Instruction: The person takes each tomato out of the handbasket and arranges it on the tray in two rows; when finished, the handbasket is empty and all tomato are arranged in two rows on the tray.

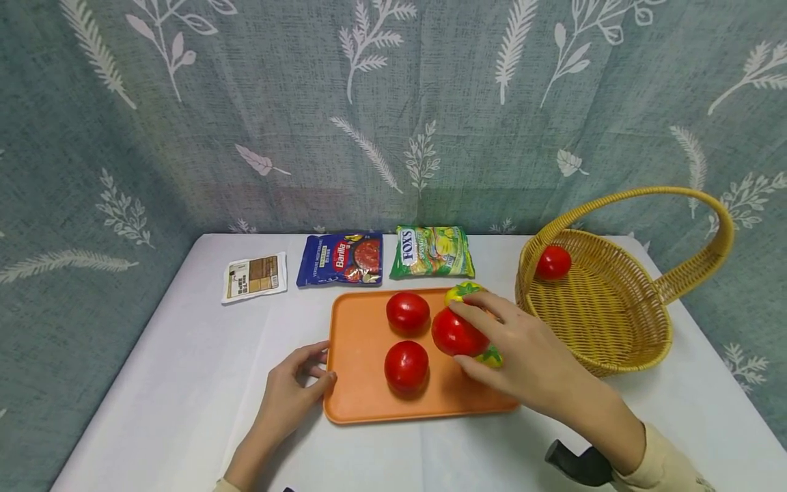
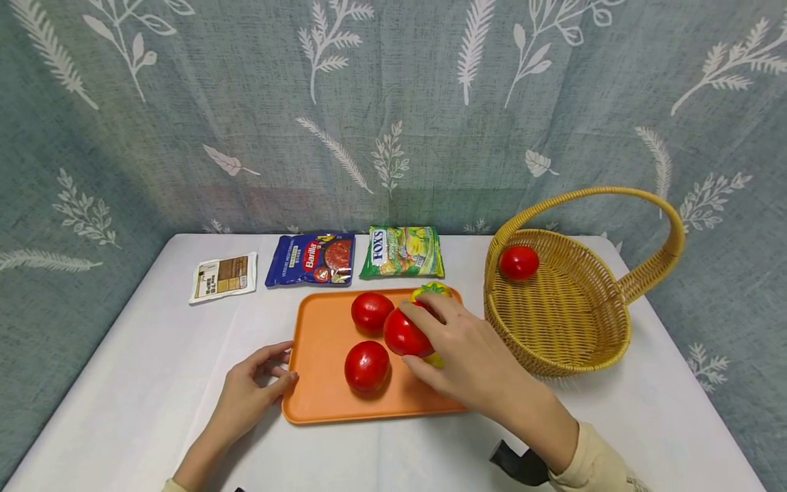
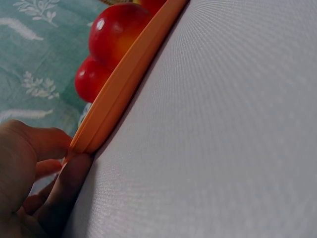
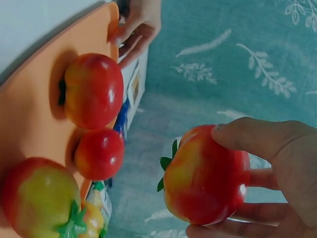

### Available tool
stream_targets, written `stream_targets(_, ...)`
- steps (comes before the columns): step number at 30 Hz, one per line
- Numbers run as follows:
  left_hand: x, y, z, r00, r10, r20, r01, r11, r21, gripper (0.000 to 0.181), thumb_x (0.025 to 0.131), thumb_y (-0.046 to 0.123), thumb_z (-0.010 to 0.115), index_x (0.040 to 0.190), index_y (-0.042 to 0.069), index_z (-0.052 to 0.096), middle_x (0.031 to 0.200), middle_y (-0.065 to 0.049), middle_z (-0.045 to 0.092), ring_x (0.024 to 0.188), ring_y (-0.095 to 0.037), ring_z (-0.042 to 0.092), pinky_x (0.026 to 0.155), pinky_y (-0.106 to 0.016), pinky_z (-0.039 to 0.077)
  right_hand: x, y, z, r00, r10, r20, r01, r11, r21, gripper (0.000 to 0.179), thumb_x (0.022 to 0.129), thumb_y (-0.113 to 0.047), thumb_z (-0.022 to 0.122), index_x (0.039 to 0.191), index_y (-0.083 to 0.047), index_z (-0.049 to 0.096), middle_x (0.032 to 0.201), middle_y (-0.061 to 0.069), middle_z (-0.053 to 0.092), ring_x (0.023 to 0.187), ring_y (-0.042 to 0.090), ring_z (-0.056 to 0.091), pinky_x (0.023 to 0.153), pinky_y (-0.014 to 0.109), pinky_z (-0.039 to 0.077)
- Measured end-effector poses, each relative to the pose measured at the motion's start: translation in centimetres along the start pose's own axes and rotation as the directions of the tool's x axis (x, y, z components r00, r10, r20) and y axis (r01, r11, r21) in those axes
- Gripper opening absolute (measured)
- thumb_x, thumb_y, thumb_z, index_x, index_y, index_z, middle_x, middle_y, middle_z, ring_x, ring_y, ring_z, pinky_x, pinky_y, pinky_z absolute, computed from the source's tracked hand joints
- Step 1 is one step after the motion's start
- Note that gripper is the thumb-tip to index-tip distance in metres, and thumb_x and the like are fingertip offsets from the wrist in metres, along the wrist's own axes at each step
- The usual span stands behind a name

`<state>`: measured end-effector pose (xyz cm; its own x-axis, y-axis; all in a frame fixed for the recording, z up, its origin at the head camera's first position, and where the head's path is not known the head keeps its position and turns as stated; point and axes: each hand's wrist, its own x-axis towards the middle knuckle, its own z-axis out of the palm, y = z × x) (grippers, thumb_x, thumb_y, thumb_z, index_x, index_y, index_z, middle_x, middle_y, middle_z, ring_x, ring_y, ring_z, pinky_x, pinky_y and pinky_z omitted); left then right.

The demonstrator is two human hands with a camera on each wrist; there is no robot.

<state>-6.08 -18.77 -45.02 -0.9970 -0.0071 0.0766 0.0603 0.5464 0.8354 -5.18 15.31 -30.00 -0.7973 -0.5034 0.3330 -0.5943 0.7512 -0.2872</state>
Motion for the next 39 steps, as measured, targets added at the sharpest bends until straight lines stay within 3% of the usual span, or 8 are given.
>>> stream_targets(7, -0.1, 0.0, -0.1, 1.000, -0.011, 0.003, 0.011, 1.000, 0.011, 0.053, 0.079, 0.002, 0.080, 0.129, 0.011, 0.066, 0.103, 0.000, 0.068, 0.081, -0.008, 0.065, 0.085, -0.026, 0.046, 0.9, -1.2, 1.0, 0.998, -0.064, -0.004, 0.064, 0.998, 0.009, 0.062, 0.078, -0.032, 0.085, 0.133, -0.014, 0.064, 0.127, 0.010, 0.061, 0.104, 0.023, 0.066, 0.079, 0.037, 0.057)
stream_targets(17, -0.2, -0.2, 0.1, 1.000, -0.018, 0.006, 0.018, 1.000, 0.009, 0.052, 0.080, 0.002, 0.080, 0.129, 0.011, 0.066, 0.102, 0.000, 0.068, 0.081, -0.008, 0.064, 0.083, -0.026, 0.045, 2.3, -2.6, 3.3, 0.985, -0.164, 0.046, 0.162, 0.985, 0.052, 0.062, 0.082, -0.033, 0.081, 0.136, -0.010, 0.061, 0.131, 0.013, 0.059, 0.116, 0.026, 0.061, 0.087, 0.041, 0.054)
stream_targets(23, -0.2, -0.2, 0.2, 0.999, -0.030, 0.012, 0.030, 1.000, -0.004, 0.051, 0.080, 0.004, 0.080, 0.129, 0.011, 0.067, 0.102, -0.001, 0.068, 0.081, -0.009, 0.064, 0.082, -0.026, 0.046, 3.2, -3.5, 4.7, 0.976, -0.161, 0.147, 0.151, 0.986, 0.077, 0.059, 0.086, -0.036, 0.078, 0.137, -0.013, 0.060, 0.134, 0.011, 0.058, 0.118, 0.026, 0.059, 0.092, 0.043, 0.052)
stream_targets(32, -0.1, -0.2, -0.3, 0.999, 0.035, 0.003, -0.035, 0.999, 0.004, 0.051, 0.080, 0.001, 0.079, 0.129, 0.009, 0.066, 0.106, -0.002, 0.069, 0.081, -0.009, 0.066, 0.087, -0.023, 0.049, 5.2, -4.3, 6.0, 0.963, -0.173, 0.207, 0.163, 0.984, 0.065, 0.060, 0.087, -0.041, 0.075, 0.140, -0.018, 0.058, 0.135, 0.007, 0.056, 0.119, 0.024, 0.057, 0.091, 0.043, 0.052)
stream_targets(39, 0.0, -0.1, -0.3, 0.999, 0.017, 0.034, -0.017, 1.000, -0.016, 0.050, 0.083, 0.004, 0.078, 0.131, 0.011, 0.065, 0.108, -0.002, 0.069, 0.082, -0.008, 0.065, 0.087, -0.022, 0.050, 6.4, -4.7, 7.5, 0.950, -0.194, 0.247, 0.185, 0.981, 0.060, 0.058, 0.089, -0.042, 0.072, 0.140, -0.018, 0.057, 0.133, 0.006, 0.058, 0.119, 0.020, 0.055, 0.090, 0.043, 0.053)
